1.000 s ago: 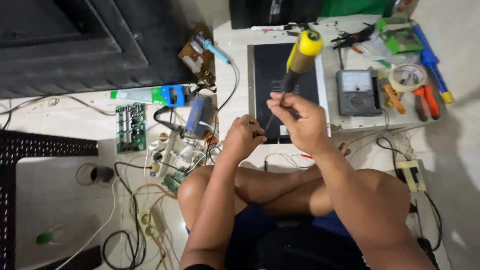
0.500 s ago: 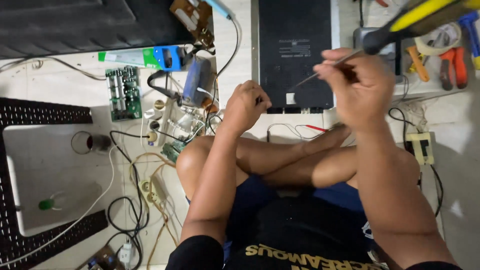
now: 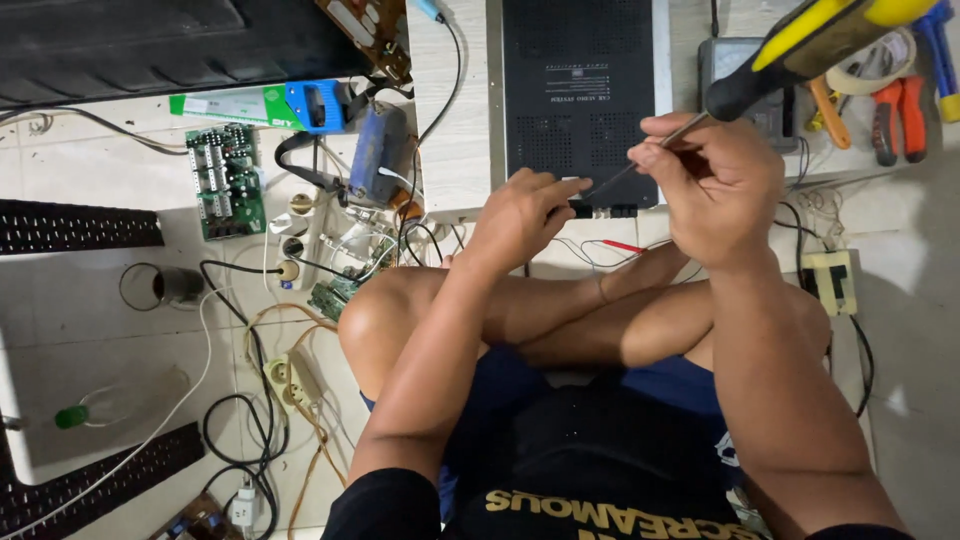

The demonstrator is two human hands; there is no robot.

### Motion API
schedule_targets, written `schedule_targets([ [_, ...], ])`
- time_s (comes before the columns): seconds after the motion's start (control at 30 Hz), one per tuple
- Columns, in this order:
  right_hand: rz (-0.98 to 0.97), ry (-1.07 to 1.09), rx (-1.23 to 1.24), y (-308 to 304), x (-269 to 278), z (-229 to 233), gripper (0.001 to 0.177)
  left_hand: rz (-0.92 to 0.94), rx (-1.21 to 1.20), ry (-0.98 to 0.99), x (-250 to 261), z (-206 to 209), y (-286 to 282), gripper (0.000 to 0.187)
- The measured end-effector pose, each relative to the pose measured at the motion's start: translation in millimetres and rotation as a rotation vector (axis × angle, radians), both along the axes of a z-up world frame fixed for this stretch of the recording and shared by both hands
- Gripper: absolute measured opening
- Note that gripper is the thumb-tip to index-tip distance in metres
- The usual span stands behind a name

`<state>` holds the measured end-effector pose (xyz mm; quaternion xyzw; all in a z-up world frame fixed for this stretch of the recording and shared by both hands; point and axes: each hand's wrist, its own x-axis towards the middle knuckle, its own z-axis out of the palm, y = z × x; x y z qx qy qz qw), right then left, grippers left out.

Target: The person sits on the floor and uses a screwdriver to remove screws from a black electronic device. They then use a multimeter to test the internal circuit board of the device.

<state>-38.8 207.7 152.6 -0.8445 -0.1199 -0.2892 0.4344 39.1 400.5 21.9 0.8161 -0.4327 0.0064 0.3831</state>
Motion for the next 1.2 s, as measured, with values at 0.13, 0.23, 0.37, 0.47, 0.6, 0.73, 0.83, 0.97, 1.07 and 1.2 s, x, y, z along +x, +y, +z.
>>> schedule_targets([
  [0.13,-0.015,0.011,0.001,-1,2,-4,0.011,-0.009,0.014,-0.011,0,-2,-1,0.039],
  [0.23,0.014,-0.004,0.038,0,2,-5,0.012,0.002,0.006,-0.016,-1,-1,-1,0.04],
  [0.37,0.069,-0.031,0.053,-8,8,-6,0.01,0.035,-0.028,-0.01,-1,1,-3,0.035],
  [0.47,0.133,-0.068,0.081,-11,11,-8,0.008,0.072,-0.044,0.015,-3,5,-3,0.031],
  [0.6,0.125,-0.106,0.052,-15,10,-11,0.011,0.085,-0.055,0.017,-2,6,-5,0.029],
  [0.73,0.088,-0.113,0.027,-8,9,-5,0.01,0.116,-0.137,0.013,-5,-7,-20,0.022],
  [0.83,0.138,-0.091,0.04,-6,11,1,0.008,0.172,-0.194,0.028,-8,-18,-32,0.02],
  [0.97,0.113,-0.043,-0.022,-4,10,8,0.009,0.201,-0.157,0.063,-9,-10,-32,0.014],
  [1.07,0.187,0.049,0.084,-5,8,26,0.026,0.2,-0.13,0.081,-10,-2,-29,0.017],
  [1.2,0.054,-0.003,0.66,5,-6,56,0.124,0.164,-0.174,0.092,-13,-1,-26,0.022],
])
